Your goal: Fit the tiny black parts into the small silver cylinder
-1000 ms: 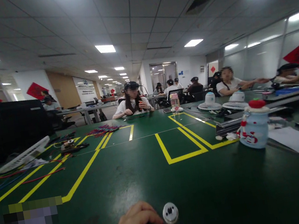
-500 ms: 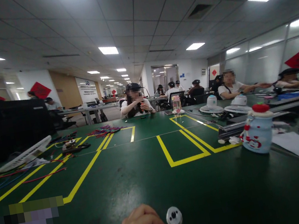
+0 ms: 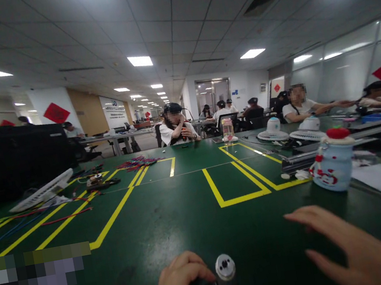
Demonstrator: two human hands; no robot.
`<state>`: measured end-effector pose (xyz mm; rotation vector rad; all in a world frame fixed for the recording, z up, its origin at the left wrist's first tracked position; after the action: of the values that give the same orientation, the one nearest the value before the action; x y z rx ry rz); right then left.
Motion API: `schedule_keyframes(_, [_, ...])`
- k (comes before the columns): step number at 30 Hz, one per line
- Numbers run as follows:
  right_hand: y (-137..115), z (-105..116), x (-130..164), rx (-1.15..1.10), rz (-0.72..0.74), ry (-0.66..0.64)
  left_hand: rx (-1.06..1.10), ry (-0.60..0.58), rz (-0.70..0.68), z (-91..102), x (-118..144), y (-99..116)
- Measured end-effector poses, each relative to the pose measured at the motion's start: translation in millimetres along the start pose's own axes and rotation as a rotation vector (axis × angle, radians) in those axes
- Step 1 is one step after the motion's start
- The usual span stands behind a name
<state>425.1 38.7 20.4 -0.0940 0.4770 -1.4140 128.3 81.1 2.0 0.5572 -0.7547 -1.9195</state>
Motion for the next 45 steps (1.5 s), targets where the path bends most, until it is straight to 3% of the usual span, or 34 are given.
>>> schedule_keyframes(2, [-72.2, -39.1, -15.8, -0.159, 0.109, -0.226, 0.003, 0.022, -0.007, 1.3, 0.6, 0.0])
schedule_keyframes(4, [-123.5, -70.1, -25.3, -0.283, 0.193, -0.371, 0.011, 0.047, -0.018, 1.8, 1.0, -0.6])
schedule_keyframes(7, [-151.0, -94.8, -35.4, -0.39, 0.24, -0.404, 0.023, 0.049, -0.03, -0.3, 0.7, -2.1])
schedule_keyframes(13, [-146.2, -93.7, -39.1, -0.477, 0.237, -0.346, -0.009, 0.037, -0.027, -0.2, -0.3, -2.9])
schedule_keyframes(45, [-147.9, -88.8, -35.3, -0.493, 0.246, -0.337, -0.027, 0.061, -0.053, 0.6, 2.0, 1.2])
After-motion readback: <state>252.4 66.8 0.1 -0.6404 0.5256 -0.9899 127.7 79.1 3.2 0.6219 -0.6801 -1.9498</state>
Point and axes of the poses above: each hand's wrist, its own x-axis away from the middle knuckle, its own z-axis out of the back of the hand, y = z × x, the point moved 10 cm from there along -x, towards the middle knuckle, and after that the axes turned 4 degrees about x, right-handed, at the moved point
